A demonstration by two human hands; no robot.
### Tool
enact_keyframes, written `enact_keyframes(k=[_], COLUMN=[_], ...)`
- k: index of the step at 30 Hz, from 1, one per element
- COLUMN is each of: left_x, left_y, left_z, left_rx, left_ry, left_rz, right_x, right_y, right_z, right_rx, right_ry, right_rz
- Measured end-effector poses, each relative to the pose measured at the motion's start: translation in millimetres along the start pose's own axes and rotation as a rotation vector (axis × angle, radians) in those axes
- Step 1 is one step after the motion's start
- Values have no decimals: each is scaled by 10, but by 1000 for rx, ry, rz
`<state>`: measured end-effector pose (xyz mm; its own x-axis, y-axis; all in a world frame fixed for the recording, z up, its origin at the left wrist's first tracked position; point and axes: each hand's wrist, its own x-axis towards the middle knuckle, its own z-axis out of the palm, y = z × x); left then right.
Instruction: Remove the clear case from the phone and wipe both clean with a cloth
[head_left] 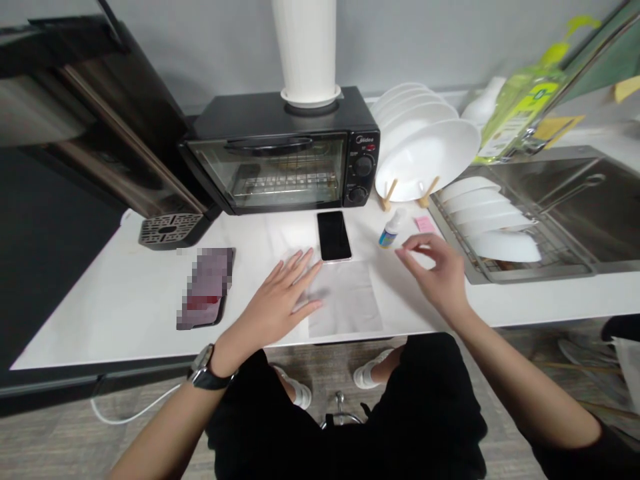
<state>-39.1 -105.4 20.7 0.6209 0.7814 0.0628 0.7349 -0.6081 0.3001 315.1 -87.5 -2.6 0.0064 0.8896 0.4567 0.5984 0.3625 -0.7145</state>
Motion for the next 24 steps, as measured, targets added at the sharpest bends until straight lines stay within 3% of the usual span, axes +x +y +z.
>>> enact_keyframes(k=[2, 6, 8, 10, 13, 16, 20, 24], left_x=[214, 774, 995, 1123, 1165, 1120, 1035, 1049], left_y=[40, 223, 331, 426, 518, 536, 416, 168], left_z=[-112, -277, -299, -282, -203, -100, -69, -180], left_rx=[-2, -42, -1, 134, 314, 280, -73, -420], left_ry=[50, 183, 233, 203, 127, 48, 31, 116], left_rz=[31, 118, 113, 108, 121, 141, 57, -67], right_x=[231, 561, 560, 478, 335, 273, 348, 496], right_y=[135, 153, 45, -62, -138, -117, -2, 133], right_z=[12, 161, 237, 281, 290, 264, 185, 144], right_rx=[-54, -118, -144, -191, -268, -307, -266, -159], right_ry=[54, -280, -355, -395, -415, -408, -356, -208], right_rz=[-12, -199, -288, -362, -419, -436, -399, -252])
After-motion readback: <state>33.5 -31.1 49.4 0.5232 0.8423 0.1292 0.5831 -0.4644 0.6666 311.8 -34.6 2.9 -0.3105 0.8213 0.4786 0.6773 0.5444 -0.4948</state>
